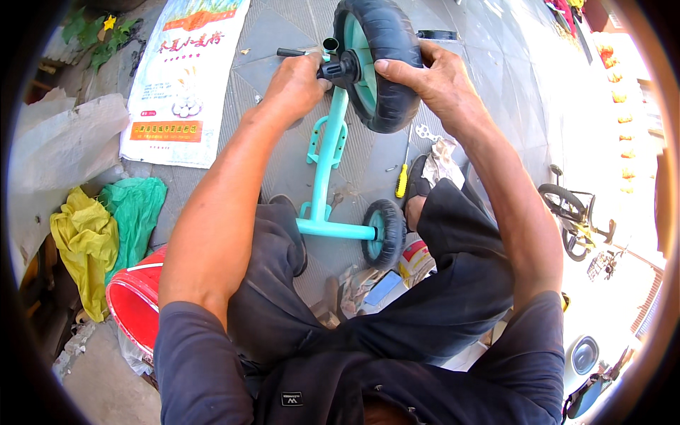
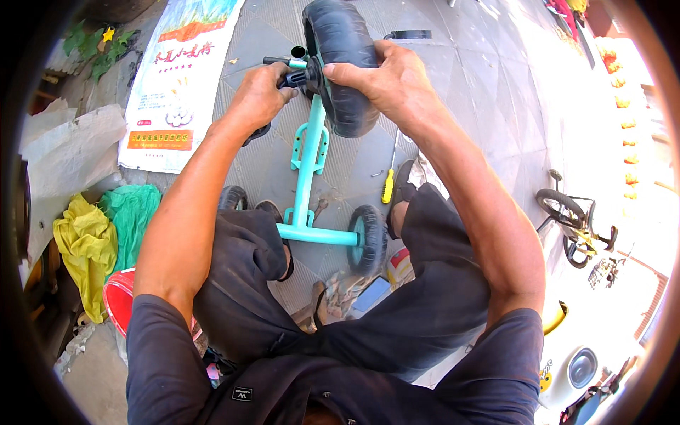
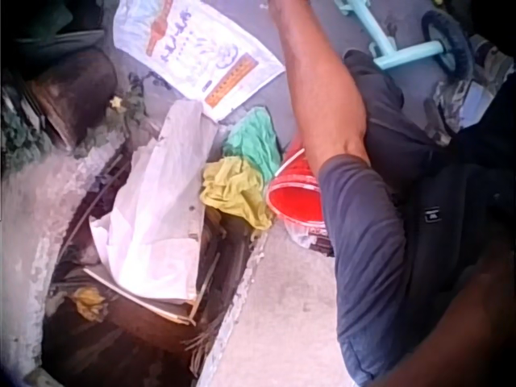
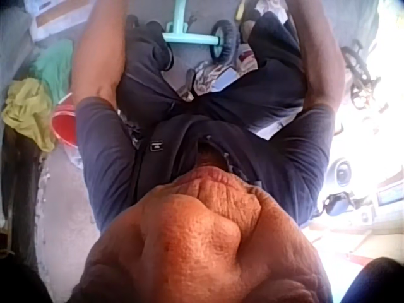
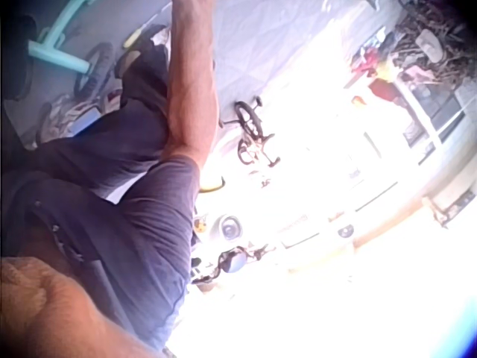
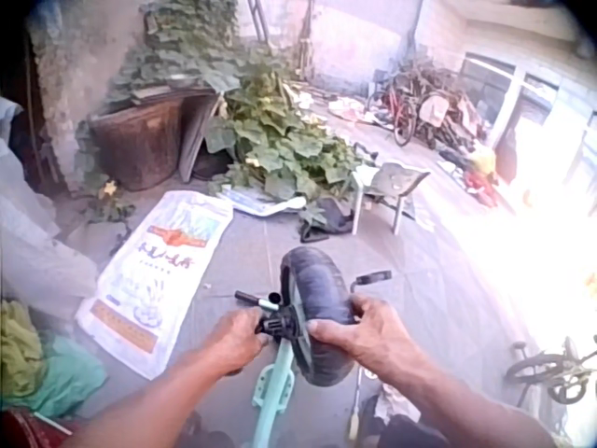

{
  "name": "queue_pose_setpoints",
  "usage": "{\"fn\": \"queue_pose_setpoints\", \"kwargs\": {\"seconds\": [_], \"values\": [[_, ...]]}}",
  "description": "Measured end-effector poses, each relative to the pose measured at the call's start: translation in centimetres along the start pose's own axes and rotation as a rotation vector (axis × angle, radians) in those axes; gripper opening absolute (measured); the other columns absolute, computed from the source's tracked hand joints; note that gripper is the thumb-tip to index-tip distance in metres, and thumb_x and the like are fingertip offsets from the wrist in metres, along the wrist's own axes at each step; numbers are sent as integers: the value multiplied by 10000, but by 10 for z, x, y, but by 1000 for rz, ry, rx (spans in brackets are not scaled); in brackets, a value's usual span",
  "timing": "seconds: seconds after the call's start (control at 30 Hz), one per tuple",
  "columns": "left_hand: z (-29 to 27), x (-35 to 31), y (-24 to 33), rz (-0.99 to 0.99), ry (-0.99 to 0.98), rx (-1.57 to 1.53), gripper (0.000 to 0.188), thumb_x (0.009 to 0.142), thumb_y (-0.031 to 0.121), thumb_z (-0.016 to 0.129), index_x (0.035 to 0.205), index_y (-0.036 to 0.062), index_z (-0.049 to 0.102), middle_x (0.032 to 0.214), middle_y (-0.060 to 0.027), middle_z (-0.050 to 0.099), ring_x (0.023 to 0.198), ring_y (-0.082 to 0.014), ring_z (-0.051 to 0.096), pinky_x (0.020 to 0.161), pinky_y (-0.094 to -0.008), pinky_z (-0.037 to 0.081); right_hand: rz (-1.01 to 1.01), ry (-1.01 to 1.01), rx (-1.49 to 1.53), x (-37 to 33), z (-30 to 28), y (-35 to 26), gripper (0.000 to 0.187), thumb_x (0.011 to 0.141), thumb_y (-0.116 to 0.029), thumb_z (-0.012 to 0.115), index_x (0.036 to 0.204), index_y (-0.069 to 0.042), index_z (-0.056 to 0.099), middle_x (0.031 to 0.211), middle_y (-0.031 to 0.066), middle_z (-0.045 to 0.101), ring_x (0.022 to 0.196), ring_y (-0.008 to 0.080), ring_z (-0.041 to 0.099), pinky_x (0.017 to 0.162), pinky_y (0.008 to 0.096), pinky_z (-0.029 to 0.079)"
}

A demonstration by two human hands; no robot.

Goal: The person assembles a teal tricycle by attaching a wheel to the frame and securing it with a nut. They then attach a pedal to the crank arm and tighten it using a screwdriver.

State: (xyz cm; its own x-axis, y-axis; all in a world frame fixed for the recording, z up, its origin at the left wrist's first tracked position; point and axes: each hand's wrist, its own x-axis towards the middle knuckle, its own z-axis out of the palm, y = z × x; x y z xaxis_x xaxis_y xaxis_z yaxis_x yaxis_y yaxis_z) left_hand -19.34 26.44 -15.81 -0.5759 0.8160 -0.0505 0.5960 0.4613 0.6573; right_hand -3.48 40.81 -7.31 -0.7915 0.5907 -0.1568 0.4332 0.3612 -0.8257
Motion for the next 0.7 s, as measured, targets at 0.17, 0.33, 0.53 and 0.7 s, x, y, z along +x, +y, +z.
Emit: {"fn": "queue_pose_setpoints", "kwargs": {"seconds": [0.17, 0.33, 0.53, 0.7], "values": [[6, 0, -1, 19, 29, 21, 307, 764, 66, 714, 1036, -38, 616, 876, -239, 652, 833, -385, 640, 737, -424, 484, -27, 6, -53, -4, 5, -4, 676, 672, -434, 769, 1076, 86, 615, 896, 201, 658, 797, 249, 663, 737, 346, 522], [12, 0, -7, 100, 76, 4, 352, 748, 36, 717, 1080, -28, 619, 929, -248, 651, 873, -396, 634, 774, -411, 488, -55, 42, -68, -5, 6, -1, 662, 658, -454, 771, 1032, 73, 629, 854, 202, 658, 757, 246, 665, 706, 349, 531], [14, -1, -3, 184, 166, -38, 372, 740, 12, 714, 1099, -22, 623, 919, -213, 666, 855, -349, 651, 771, -387, 498, -71, 20, -45, 1, -1, 5, 676, 668, -452, 765, 1058, 81, 623, 859, 200, 661, 759, 242, 669, 714, 348, 532], [19, 3, -6, -62, 33, -267, 360, 727, -12, 714, 1078, -26, 631, 866, -149, 676, 761, -228, 649, 713, -344, 510, -98, -5, -100, 0, -1, 9, 711, 672, -494, 759, 1074, 75, 618, 886, 195, 654, 802, 250, 662, 754, 352, 521]]}}
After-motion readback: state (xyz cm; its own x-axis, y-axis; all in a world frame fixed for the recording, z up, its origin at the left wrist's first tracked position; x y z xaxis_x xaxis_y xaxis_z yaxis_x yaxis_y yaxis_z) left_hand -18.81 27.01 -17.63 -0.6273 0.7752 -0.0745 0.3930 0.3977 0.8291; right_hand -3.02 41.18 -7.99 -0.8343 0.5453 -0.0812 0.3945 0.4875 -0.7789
